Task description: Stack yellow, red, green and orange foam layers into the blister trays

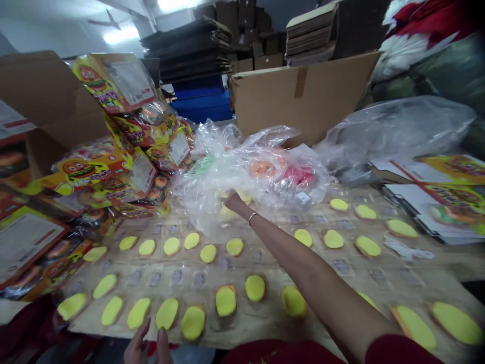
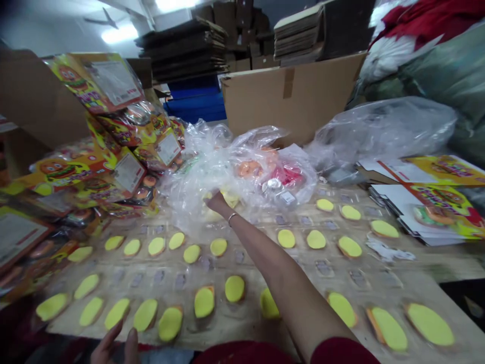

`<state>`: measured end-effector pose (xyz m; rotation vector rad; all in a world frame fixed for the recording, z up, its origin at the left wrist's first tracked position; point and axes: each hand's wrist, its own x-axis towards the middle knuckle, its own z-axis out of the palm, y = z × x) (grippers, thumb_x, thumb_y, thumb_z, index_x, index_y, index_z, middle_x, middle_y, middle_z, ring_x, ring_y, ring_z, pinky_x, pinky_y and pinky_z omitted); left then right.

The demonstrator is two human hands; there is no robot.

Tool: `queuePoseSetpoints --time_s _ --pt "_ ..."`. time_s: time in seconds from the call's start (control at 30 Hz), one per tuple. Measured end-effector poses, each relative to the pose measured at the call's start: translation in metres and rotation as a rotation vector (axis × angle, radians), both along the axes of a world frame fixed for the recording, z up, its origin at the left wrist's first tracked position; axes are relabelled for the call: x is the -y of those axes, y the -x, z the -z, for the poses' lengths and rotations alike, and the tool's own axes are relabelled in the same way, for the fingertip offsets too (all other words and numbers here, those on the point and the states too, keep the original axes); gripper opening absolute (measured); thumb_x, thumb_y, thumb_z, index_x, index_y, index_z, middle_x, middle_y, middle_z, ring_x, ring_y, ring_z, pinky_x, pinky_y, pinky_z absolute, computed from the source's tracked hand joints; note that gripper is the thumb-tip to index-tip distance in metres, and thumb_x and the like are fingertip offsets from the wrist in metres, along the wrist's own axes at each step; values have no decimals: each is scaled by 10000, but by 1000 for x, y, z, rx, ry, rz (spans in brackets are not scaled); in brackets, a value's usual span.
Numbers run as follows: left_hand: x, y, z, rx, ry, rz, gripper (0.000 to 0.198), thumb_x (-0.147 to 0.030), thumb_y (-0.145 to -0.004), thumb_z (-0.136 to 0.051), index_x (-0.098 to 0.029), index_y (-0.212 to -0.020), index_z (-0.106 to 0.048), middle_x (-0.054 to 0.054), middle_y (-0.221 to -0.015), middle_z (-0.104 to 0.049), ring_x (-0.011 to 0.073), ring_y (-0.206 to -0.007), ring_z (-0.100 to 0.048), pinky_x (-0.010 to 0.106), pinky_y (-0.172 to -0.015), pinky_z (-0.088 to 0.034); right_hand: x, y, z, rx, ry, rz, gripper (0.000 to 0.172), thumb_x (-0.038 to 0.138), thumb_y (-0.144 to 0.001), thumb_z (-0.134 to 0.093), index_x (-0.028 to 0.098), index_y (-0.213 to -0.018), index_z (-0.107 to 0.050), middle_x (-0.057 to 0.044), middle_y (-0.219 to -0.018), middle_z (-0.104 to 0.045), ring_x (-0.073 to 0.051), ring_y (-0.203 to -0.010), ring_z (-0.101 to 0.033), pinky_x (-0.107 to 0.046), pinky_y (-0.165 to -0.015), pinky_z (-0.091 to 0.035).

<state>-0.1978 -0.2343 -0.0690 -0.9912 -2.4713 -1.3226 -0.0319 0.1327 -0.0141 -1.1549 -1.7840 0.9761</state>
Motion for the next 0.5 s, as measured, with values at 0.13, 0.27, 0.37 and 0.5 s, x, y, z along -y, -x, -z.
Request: queuePoseSetpoints --time_s 0.13,0.27,0.37,0.5 --pt "10 2 14 -195 -25 66 491 -484 -808 -563 -122 -1139 -576 162 -1126 -611 333 -1120 -555 531 -1005 -412 32 -39 -5 4 31 -47 239 127 -749 -560 151 -954 -681 -92 -1041 -661 -212 -988 -592 -375 -962 -445" --pt "15 -9 29 -340 8 183 478 -397 -855 -535 -126 -1245 -480 216 -1292 -517 335 -1267 -451 539 -1056 -342 100 -126 13 -78 29 -124 210 267 -790 -608 183 -960 -698 -73 -1016 -664 -212 -914 -616 -351 -805 -501" --pt "18 -25 41 -392 72 327 465 -366 -858 -529 -155 -1265 -450 220 -1357 -465 339 -1309 -402 543 -1068 -306 148 -192 23 -70 103 -39 241 358 -788 -640 195 -955 -699 -61 -939 -680 -211 -855 -627 -341 -755 -496" --pt "17 -45 56 -474 106 494 418 -321 -856 -541 -168 -1237 -464 220 -1373 -459 333 -1324 -388 540 -1085 -267 195 -247 29 -29 174 130 300 426 -784 -639 185 -956 -687 -65 -896 -699 -213 -824 -629 -355 -756 -482"
